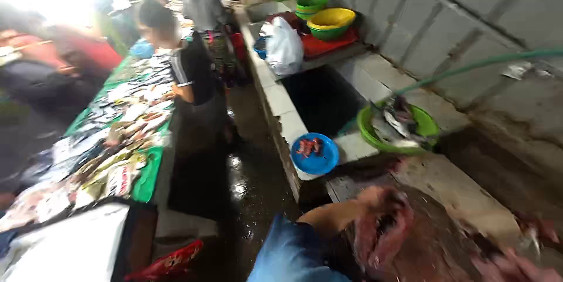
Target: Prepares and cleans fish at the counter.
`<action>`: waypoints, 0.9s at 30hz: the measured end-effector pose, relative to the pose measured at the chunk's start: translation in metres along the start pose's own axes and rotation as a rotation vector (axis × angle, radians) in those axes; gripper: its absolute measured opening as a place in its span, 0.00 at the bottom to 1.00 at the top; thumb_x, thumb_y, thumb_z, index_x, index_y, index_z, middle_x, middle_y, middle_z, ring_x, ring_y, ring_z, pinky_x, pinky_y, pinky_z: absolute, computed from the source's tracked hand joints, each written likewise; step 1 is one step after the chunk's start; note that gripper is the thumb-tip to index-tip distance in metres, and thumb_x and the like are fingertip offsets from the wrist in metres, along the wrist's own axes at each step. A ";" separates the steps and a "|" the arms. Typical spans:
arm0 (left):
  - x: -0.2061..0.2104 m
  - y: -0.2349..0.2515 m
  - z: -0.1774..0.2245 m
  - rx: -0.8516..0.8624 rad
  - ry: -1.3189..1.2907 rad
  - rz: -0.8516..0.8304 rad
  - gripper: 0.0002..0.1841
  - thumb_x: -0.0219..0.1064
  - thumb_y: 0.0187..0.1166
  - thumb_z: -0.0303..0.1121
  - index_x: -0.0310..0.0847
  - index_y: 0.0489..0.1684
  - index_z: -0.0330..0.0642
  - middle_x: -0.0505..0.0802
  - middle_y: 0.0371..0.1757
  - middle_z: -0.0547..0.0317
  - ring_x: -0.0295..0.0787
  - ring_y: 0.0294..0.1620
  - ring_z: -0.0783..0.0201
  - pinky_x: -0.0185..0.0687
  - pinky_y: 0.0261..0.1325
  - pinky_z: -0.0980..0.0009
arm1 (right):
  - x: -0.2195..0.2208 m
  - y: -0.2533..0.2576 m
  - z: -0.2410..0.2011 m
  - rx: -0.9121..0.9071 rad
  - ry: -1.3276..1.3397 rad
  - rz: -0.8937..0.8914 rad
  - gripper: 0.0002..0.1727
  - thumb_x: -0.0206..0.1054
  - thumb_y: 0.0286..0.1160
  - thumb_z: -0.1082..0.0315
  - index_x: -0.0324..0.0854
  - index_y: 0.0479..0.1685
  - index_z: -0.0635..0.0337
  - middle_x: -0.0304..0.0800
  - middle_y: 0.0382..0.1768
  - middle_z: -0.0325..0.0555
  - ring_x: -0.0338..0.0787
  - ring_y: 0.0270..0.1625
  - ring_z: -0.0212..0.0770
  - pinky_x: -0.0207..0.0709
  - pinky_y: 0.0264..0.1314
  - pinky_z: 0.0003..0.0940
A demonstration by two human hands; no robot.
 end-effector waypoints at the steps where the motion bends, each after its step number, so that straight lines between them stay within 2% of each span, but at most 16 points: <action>1: -0.011 -0.008 0.018 -0.056 -0.068 -0.021 0.21 0.72 0.81 0.36 0.83 0.69 0.36 0.93 0.60 0.40 0.91 0.63 0.47 0.82 0.73 0.46 | -0.025 0.013 0.011 0.085 -0.102 0.133 0.14 0.55 0.89 0.56 0.84 0.57 0.48 0.94 0.39 0.34 0.91 0.38 0.33 0.88 0.41 0.34; 2: -0.018 -0.012 0.030 -0.099 -0.121 -0.059 0.24 0.72 0.80 0.36 0.81 0.72 0.34 0.91 0.64 0.39 0.88 0.67 0.47 0.79 0.76 0.47 | -0.059 0.020 0.032 0.218 -0.153 0.231 0.15 0.51 0.90 0.52 0.79 0.59 0.45 0.91 0.35 0.31 0.88 0.32 0.30 0.84 0.32 0.30; 3: -0.014 -0.008 0.026 -0.105 -0.173 -0.092 0.26 0.73 0.80 0.38 0.78 0.74 0.33 0.91 0.64 0.40 0.89 0.66 0.50 0.80 0.76 0.51 | -0.089 0.010 0.052 0.358 -0.167 0.352 0.16 0.47 0.89 0.48 0.77 0.58 0.41 0.87 0.29 0.30 0.84 0.25 0.29 0.79 0.24 0.28; 5: 0.018 0.013 -0.004 -0.130 -0.314 -0.118 0.26 0.67 0.85 0.41 0.75 0.76 0.32 0.91 0.62 0.40 0.90 0.64 0.54 0.82 0.75 0.55 | -0.106 -0.008 0.060 0.501 -0.240 0.455 0.17 0.42 0.90 0.53 0.76 0.52 0.47 0.86 0.26 0.35 0.79 0.19 0.31 0.71 0.16 0.26; 6: 0.023 0.024 -0.016 -0.176 -0.378 -0.091 0.25 0.59 0.90 0.43 0.76 0.73 0.31 0.92 0.58 0.39 0.91 0.59 0.54 0.85 0.70 0.54 | -0.095 -0.009 0.060 0.523 -0.298 0.423 0.18 0.44 0.91 0.57 0.78 0.50 0.53 0.89 0.28 0.38 0.81 0.20 0.31 0.72 0.18 0.26; 8: 0.031 0.015 -0.033 -0.288 -0.352 -0.084 0.30 0.47 0.95 0.51 0.78 0.70 0.30 0.91 0.57 0.34 0.91 0.56 0.47 0.85 0.64 0.46 | -0.068 -0.031 0.068 0.523 -0.410 0.229 0.20 0.47 0.88 0.63 0.85 0.49 0.62 0.92 0.33 0.40 0.82 0.24 0.29 0.75 0.25 0.25; 10: 0.021 -0.004 -0.008 -0.407 -0.276 -0.112 0.31 0.40 0.97 0.49 0.74 0.74 0.30 0.87 0.63 0.30 0.86 0.62 0.42 0.80 0.69 0.43 | -0.040 -0.041 0.074 0.495 -0.484 0.013 0.18 0.52 0.84 0.64 0.89 0.47 0.62 0.90 0.31 0.36 0.82 0.25 0.28 0.76 0.27 0.24; 11: 0.012 -0.009 0.018 -0.500 -0.271 -0.116 0.29 0.38 0.98 0.45 0.72 0.75 0.26 0.84 0.67 0.27 0.82 0.68 0.40 0.72 0.76 0.44 | -0.028 -0.042 0.075 0.493 -0.499 -0.045 0.17 0.53 0.84 0.64 0.88 0.46 0.62 0.90 0.31 0.35 0.82 0.26 0.27 0.76 0.28 0.23; 13: 0.004 -0.016 0.048 -0.544 -0.268 -0.086 0.27 0.37 0.99 0.38 0.70 0.76 0.21 0.82 0.71 0.27 0.79 0.75 0.43 0.67 0.81 0.49 | -0.016 -0.046 0.079 0.511 -0.513 -0.066 0.15 0.56 0.85 0.67 0.88 0.46 0.64 0.89 0.30 0.36 0.81 0.25 0.27 0.75 0.28 0.23; 14: 0.005 -0.016 0.052 -0.531 -0.278 -0.085 0.26 0.36 0.98 0.37 0.67 0.78 0.22 0.81 0.74 0.28 0.77 0.78 0.45 0.65 0.84 0.51 | -0.014 -0.046 0.082 0.528 -0.519 -0.061 0.15 0.56 0.85 0.67 0.89 0.45 0.64 0.88 0.29 0.36 0.79 0.24 0.27 0.74 0.27 0.23; 16: 0.014 -0.007 0.036 -0.461 -0.291 -0.071 0.26 0.36 0.98 0.36 0.68 0.78 0.22 0.81 0.74 0.29 0.77 0.77 0.47 0.66 0.83 0.52 | -0.012 -0.043 0.089 0.546 -0.530 -0.038 0.16 0.56 0.86 0.65 0.89 0.40 0.63 0.86 0.26 0.36 0.77 0.22 0.27 0.71 0.26 0.23; 18: 0.035 0.009 -0.015 -0.252 -0.288 0.020 0.28 0.38 0.98 0.42 0.75 0.72 0.26 0.87 0.66 0.34 0.84 0.69 0.51 0.76 0.76 0.53 | -0.013 -0.039 0.100 0.510 -0.511 -0.010 0.17 0.55 0.86 0.65 0.89 0.39 0.63 0.85 0.25 0.37 0.76 0.22 0.28 0.71 0.26 0.24; 20: 0.046 0.016 -0.044 -0.186 -0.355 0.052 0.30 0.38 0.97 0.48 0.75 0.74 0.31 0.87 0.67 0.39 0.84 0.70 0.56 0.76 0.77 0.54 | -0.016 -0.036 0.113 0.441 -0.484 -0.033 0.14 0.57 0.83 0.68 0.89 0.41 0.64 0.86 0.25 0.39 0.78 0.23 0.29 0.73 0.27 0.25; 22: 0.047 0.015 -0.054 -0.213 -0.422 0.069 0.30 0.38 0.97 0.49 0.76 0.73 0.32 0.88 0.65 0.41 0.84 0.68 0.57 0.76 0.76 0.55 | -0.019 -0.035 0.126 0.382 -0.453 -0.108 0.09 0.63 0.79 0.69 0.90 0.43 0.62 0.88 0.27 0.37 0.79 0.25 0.28 0.76 0.29 0.25; 24: 0.047 0.013 -0.053 -0.212 -0.456 0.067 0.30 0.40 0.96 0.50 0.79 0.68 0.32 0.89 0.60 0.43 0.86 0.62 0.58 0.80 0.71 0.55 | -0.019 -0.035 0.134 0.360 -0.429 -0.175 0.11 0.67 0.77 0.69 0.90 0.50 0.62 0.90 0.32 0.37 0.80 0.26 0.27 0.76 0.32 0.24; 27: 0.045 0.010 -0.044 -0.147 -0.438 0.035 0.27 0.41 0.97 0.46 0.78 0.70 0.32 0.89 0.63 0.43 0.86 0.65 0.60 0.78 0.74 0.58 | -0.012 -0.035 0.132 0.414 -0.221 -0.147 0.11 0.66 0.77 0.69 0.90 0.49 0.63 0.91 0.34 0.40 0.80 0.27 0.27 0.76 0.32 0.24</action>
Point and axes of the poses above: each hand's wrist, its own y-axis towards the middle knuckle, its own x-axis out of the palm, z = x × y, the point moved 9 cm from there along y, towards the middle knuckle
